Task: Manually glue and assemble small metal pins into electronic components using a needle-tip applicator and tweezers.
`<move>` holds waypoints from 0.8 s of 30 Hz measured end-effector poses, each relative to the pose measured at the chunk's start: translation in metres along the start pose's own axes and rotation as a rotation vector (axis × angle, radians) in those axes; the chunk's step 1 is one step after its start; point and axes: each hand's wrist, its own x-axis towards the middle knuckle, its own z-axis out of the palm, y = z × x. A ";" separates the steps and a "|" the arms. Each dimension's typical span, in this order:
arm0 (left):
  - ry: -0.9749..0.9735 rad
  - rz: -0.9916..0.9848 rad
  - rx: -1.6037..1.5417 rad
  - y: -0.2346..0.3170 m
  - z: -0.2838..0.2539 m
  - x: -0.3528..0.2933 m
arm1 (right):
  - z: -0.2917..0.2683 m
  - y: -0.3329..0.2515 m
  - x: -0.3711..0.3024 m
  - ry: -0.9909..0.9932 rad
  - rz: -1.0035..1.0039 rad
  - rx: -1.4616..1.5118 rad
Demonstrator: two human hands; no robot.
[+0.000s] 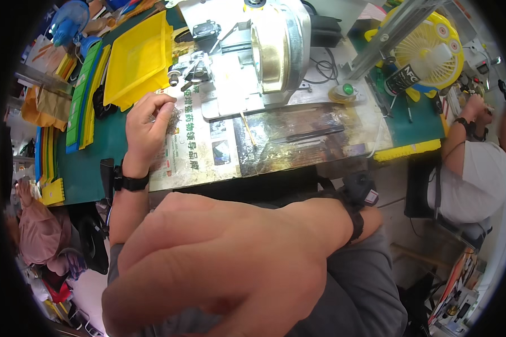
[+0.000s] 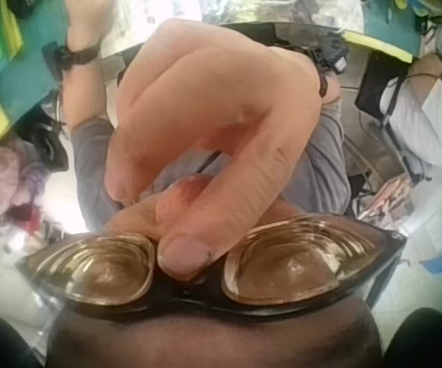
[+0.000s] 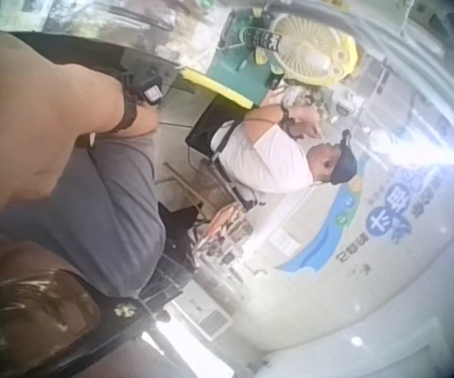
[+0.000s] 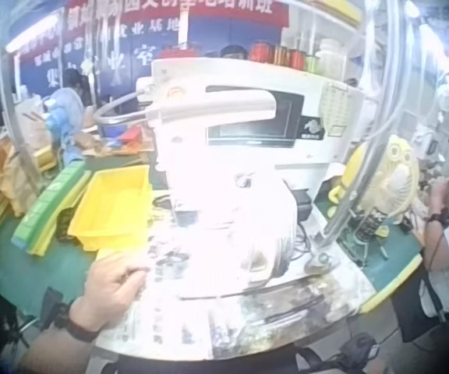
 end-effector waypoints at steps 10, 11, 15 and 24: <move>-0.004 0.005 -0.008 0.001 0.000 -0.002 | -0.073 0.038 0.017 -0.707 0.076 0.385; -0.012 -0.003 -0.007 0.001 0.000 0.000 | -0.080 0.043 0.014 -0.742 0.110 0.337; 0.026 -0.015 -0.023 -0.002 -0.005 -0.002 | -0.106 0.043 0.001 -0.812 0.189 -0.045; 0.144 -0.137 -0.392 0.032 -0.029 0.018 | -0.239 0.048 0.027 -0.795 0.107 -1.229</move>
